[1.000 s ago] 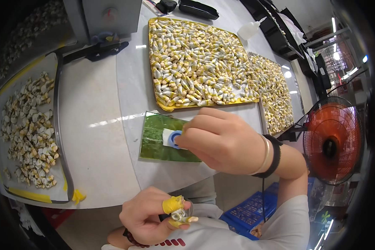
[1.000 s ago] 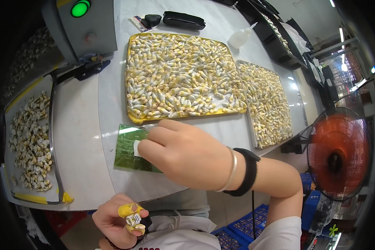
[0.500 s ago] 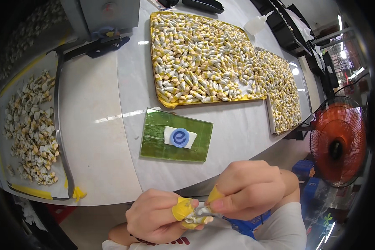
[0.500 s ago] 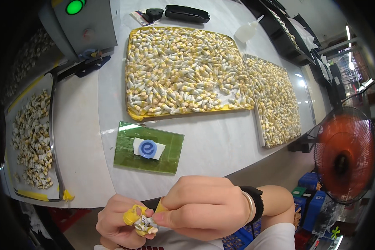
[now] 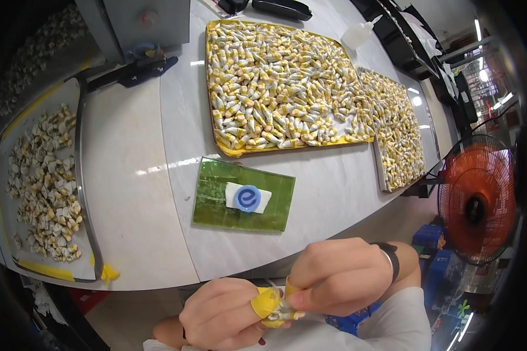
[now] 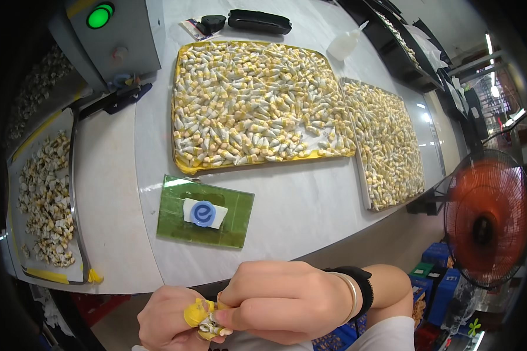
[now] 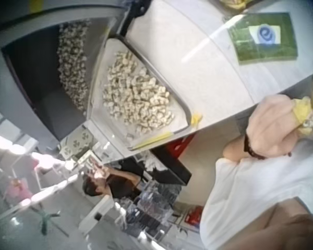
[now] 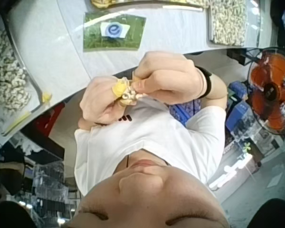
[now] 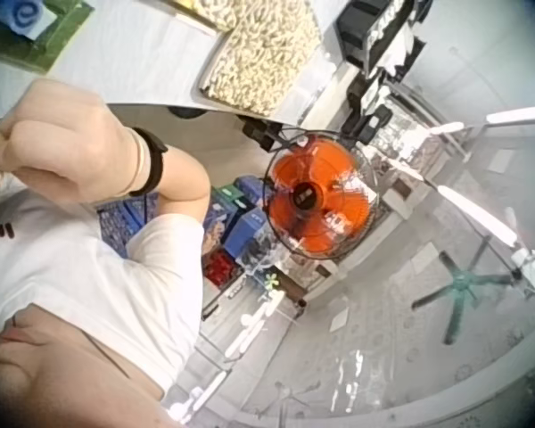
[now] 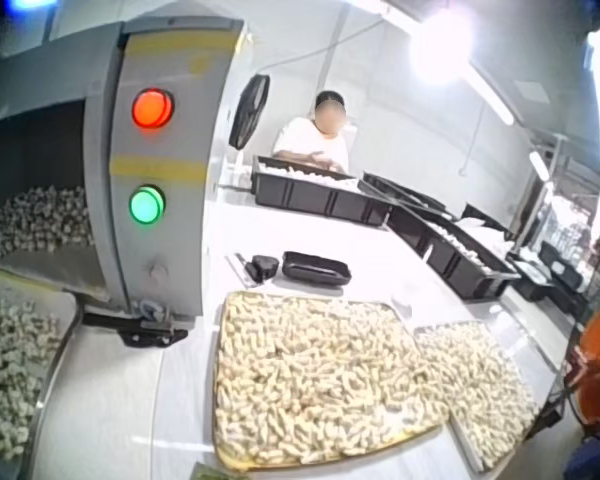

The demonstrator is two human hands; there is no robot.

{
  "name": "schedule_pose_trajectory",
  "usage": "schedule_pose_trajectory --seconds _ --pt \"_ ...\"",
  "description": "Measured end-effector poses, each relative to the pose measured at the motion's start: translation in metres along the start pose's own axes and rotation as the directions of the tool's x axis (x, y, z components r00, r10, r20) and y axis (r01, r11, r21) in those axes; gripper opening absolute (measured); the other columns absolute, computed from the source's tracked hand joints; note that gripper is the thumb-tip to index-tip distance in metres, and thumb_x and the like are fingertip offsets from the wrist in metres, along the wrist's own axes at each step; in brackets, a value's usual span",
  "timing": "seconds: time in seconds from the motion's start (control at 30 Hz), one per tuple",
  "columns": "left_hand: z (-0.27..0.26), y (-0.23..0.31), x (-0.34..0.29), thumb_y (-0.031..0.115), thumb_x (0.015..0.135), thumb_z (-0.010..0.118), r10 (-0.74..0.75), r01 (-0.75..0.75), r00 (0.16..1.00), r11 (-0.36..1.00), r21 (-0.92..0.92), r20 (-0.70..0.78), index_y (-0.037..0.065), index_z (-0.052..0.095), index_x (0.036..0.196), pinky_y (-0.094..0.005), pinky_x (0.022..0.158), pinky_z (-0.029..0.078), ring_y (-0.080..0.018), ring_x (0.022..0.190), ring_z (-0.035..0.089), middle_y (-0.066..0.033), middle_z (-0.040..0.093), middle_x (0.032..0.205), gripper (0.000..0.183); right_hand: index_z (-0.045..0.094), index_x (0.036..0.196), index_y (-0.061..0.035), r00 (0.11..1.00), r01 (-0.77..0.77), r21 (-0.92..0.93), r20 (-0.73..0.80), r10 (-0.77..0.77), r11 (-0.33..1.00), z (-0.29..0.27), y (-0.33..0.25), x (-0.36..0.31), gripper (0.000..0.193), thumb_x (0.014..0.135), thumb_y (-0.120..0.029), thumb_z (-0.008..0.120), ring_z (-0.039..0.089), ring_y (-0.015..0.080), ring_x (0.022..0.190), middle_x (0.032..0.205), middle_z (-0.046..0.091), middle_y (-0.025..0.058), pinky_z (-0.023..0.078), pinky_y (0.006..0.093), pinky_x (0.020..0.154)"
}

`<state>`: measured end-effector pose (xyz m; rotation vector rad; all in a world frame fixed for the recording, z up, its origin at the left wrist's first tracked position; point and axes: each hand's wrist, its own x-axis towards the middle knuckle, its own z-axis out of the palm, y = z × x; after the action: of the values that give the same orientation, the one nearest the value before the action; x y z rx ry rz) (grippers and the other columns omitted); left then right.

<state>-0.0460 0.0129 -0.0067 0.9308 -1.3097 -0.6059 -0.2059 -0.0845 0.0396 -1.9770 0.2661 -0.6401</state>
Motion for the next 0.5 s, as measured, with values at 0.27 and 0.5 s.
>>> schedule_pose_trajectory --seconds 0.27,0.5 --pt "0.003 0.003 0.004 0.0 0.07 0.07 0.022 -0.022 1.0 1.0 -0.018 0.008 -0.005 0.064 0.087 -0.0316 0.054 0.049 -0.0277 0.059 0.06 -0.0156 0.063 0.07 0.019 0.059 0.077 0.0045 0.999 0.009 -0.032 -0.03 -0.01 0.999 -0.005 -0.008 -0.003 0.007 0.075 0.008 0.065 0.06 0.0242 0.062 0.078 0.061 0.0141 0.049 0.0296 0.052" --pt "0.007 0.008 0.009 0.0 0.073 0.067 0.051 -0.05 0.998 0.999 -0.005 0.026 -0.004 0.063 0.092 -0.0311 0.055 0.047 -0.0262 0.06 0.06 -0.0146 0.064 0.074 0.02 0.055 0.077 0.0012 0.992 0.079 -0.1 -0.09 -0.088 0.992 -0.01 -0.024 -0.004 0.009 0.076 0.006 0.063 0.058 0.0279 0.067 0.081 0.06 0.0145 0.047 0.0328 0.059"
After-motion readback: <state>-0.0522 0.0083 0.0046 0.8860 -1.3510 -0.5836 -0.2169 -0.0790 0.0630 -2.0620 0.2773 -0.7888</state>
